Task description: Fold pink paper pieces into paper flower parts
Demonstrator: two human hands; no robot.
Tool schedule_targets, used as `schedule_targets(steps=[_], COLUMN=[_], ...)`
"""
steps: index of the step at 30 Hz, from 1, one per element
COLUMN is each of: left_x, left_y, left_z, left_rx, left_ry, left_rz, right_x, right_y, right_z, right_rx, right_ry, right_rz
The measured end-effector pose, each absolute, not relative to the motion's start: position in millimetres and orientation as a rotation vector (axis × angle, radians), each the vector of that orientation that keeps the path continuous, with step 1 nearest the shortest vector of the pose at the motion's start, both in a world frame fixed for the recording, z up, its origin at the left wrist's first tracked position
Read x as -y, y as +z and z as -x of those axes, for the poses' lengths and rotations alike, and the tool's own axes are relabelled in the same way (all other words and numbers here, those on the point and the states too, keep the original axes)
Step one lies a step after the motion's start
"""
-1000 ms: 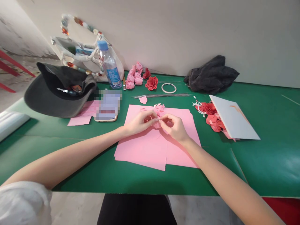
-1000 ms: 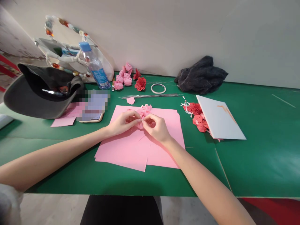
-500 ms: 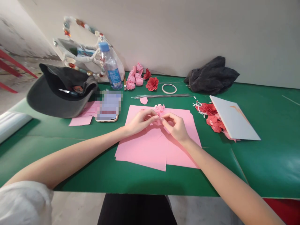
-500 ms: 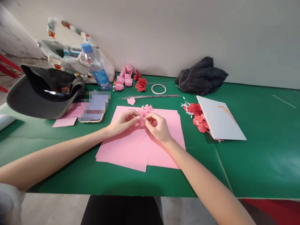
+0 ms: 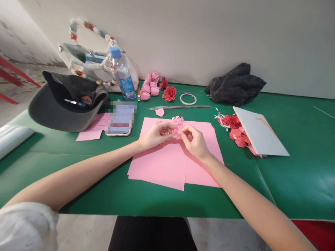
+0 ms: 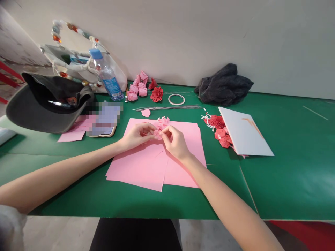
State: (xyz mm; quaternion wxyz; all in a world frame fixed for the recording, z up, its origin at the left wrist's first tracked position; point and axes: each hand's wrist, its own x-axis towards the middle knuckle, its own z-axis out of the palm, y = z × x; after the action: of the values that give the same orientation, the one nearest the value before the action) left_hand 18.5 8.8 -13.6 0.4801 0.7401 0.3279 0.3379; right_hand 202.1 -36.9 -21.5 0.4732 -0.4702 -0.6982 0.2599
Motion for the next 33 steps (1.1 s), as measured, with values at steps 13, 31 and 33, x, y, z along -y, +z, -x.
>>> schedule_targets(steps=[13,31,33], left_x=[-9.8,-8.0,-6.9], left_y=[-16.0,-14.0,-12.6], left_z=[-17.3,-16.2,-16.4], left_rx=[-0.833,-0.969,-1.01], left_ry=[0.93,1.067,1.135], left_rz=[-1.778,-1.593,-1.623], right_x=[36.1,30.8,30.0], right_y=[-23.5,-31.3,-32.5], right_z=[-201.3,-202.9,-203.4], right_rx=[1.701,1.777,1.722], right_ry=[0.74,0.671,0.751], right_rz=[1.133,1.188,1.163])
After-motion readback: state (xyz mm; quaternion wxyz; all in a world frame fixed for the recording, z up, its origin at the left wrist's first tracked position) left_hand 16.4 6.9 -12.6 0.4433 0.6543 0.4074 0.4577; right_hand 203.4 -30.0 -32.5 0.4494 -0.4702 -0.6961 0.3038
